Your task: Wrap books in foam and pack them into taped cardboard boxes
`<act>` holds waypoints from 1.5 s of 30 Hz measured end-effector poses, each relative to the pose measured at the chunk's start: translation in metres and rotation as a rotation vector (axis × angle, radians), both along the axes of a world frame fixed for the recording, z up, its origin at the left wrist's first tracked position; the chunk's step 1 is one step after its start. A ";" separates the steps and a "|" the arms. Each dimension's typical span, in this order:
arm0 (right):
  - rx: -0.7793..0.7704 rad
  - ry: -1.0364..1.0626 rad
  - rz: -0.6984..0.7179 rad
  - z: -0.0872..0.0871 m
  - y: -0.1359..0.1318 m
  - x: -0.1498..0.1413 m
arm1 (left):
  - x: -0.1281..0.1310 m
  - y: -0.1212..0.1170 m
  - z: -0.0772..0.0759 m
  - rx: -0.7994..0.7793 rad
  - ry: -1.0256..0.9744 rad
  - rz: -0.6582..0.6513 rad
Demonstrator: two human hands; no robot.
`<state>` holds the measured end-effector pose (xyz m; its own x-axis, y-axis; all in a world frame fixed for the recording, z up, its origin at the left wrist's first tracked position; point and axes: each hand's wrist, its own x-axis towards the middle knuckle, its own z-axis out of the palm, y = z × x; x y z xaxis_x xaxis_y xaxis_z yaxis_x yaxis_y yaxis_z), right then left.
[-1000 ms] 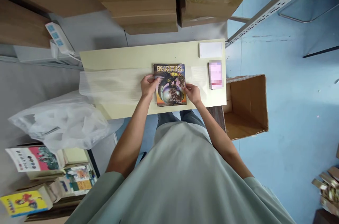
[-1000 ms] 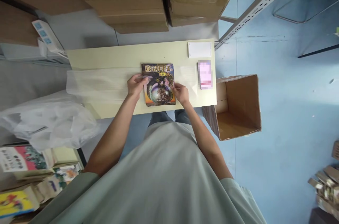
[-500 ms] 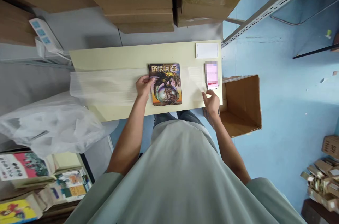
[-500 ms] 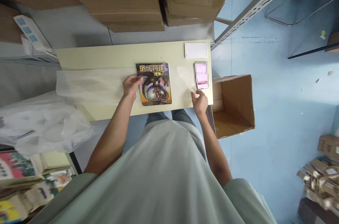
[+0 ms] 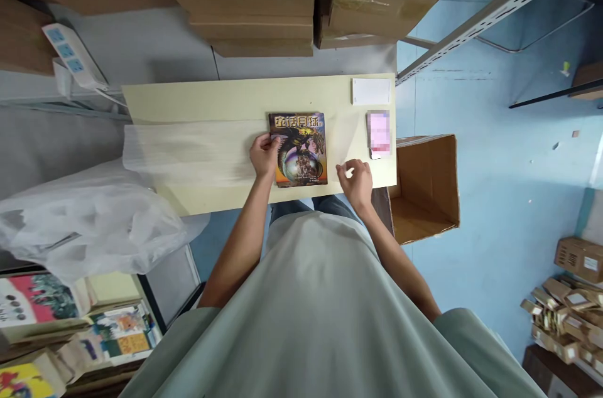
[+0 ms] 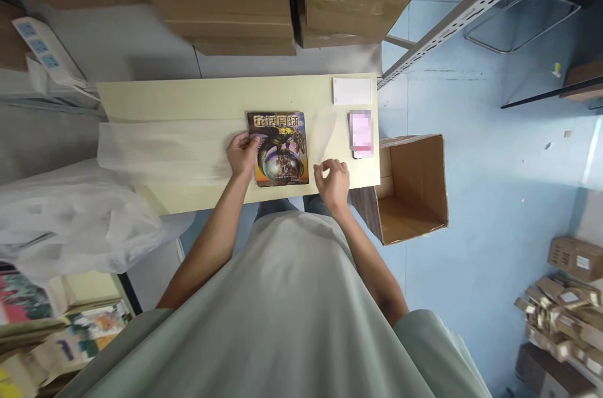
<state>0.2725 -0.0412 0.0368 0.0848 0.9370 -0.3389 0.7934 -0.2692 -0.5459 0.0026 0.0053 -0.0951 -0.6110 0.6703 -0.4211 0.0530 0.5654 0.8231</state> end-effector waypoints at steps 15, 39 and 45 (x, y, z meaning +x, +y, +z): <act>-0.055 0.338 0.498 -0.088 0.000 -0.084 | 0.048 -0.076 0.040 0.029 0.383 -0.296; -0.002 0.255 0.703 -0.097 0.089 -0.066 | 0.108 -0.074 0.062 -0.231 0.463 -0.365; 0.054 0.306 0.597 -0.088 0.097 -0.056 | 0.137 -0.056 0.060 -0.351 0.489 -0.316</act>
<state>0.2170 0.0556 -0.0509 -0.5456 0.8097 -0.2161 0.6047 0.2019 -0.7705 0.1398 -0.0507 -0.0353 -0.5839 0.7219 -0.3714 0.5787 0.6910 0.4332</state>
